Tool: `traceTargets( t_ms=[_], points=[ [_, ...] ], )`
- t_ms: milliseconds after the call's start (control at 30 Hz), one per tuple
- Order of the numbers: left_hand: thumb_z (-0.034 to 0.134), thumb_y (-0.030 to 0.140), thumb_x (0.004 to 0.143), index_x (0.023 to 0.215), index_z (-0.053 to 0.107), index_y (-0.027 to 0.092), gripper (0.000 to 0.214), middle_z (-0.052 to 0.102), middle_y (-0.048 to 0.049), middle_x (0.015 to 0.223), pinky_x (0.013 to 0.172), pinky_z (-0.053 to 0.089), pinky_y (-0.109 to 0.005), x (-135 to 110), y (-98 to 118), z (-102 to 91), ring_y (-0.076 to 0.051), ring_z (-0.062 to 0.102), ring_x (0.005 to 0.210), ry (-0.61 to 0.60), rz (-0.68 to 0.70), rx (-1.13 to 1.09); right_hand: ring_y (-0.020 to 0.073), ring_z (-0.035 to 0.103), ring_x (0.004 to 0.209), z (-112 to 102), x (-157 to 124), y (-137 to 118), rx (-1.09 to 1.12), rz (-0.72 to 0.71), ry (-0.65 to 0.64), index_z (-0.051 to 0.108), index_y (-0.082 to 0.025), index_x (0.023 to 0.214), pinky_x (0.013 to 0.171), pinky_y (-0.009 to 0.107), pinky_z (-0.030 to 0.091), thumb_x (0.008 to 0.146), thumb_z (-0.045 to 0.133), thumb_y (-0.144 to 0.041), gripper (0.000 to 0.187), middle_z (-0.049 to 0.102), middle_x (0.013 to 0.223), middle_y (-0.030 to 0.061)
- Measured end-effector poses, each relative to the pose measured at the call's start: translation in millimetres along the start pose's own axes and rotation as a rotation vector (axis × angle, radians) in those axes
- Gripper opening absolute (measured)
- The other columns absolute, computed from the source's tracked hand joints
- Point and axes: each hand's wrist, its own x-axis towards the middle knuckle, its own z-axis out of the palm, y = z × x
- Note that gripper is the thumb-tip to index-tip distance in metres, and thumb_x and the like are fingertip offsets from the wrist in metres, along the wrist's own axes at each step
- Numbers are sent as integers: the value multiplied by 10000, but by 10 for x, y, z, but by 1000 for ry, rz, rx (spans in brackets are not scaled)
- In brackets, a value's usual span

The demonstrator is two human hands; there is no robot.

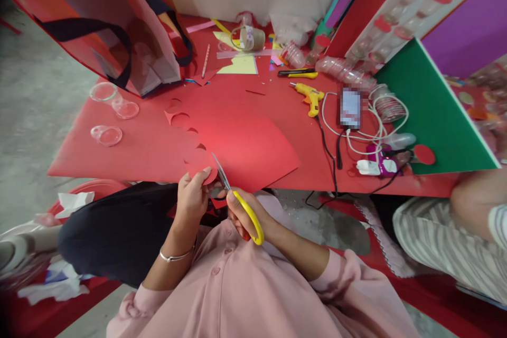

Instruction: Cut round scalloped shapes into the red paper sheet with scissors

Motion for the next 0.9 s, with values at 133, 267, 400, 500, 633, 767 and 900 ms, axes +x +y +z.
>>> traceTargets(
  t_ms=[133,267,400,500,633,767,900],
  points=[
    [915,372,652,726,666,185,320,710,10,677,568,632,-270,6,-3,-5,-141,689,531,3,-3,16,89,361,355,-24,-2,-4,-11,5,-10,651,-171,1326,327,207,393,848,504,-1109,1062,401,583,-132],
    [903,388,670,741,665,189,319,722,-2,685,531,597,-263,11,-10,-21,-155,696,515,-1,-18,50,87,352,351,-33,-5,-21,-15,19,-12,641,-164,1317,330,210,377,826,501,-1125,1088,400,581,-133],
    [911,403,670,741,653,189,342,704,2,676,521,580,-258,-5,7,-18,-166,708,520,-9,-18,55,84,324,365,-27,-18,-49,6,41,-10,631,-181,1313,331,206,356,814,525,-1125,1073,396,587,-134],
    [910,406,673,737,664,186,336,710,-3,680,541,604,-271,-9,14,-14,-165,707,521,-12,-10,46,81,315,368,-28,-26,-63,18,52,-11,628,-198,1308,331,207,355,805,542,-1124,1057,395,594,-135],
    [913,382,660,728,672,185,319,714,-6,674,550,620,-280,6,2,-22,-160,696,514,-6,-4,35,79,306,366,-47,-25,-56,33,48,-18,628,-206,1295,327,206,349,817,558,-1110,1025,390,597,-136],
    [924,386,662,731,700,177,314,722,-13,690,579,640,-287,13,-4,-28,-166,713,555,-9,4,32,73,267,377,-73,-13,-41,51,45,-31,626,-208,1279,326,209,344,839,587,-1083,980,382,606,-136],
    [940,385,648,695,704,170,323,703,-4,658,552,622,-265,18,-3,-38,-159,706,550,-4,8,23,70,280,392,-95,-5,-46,50,55,-35,614,-204,1249,337,203,341,814,609,-1089,987,399,624,-133]
  ],
)
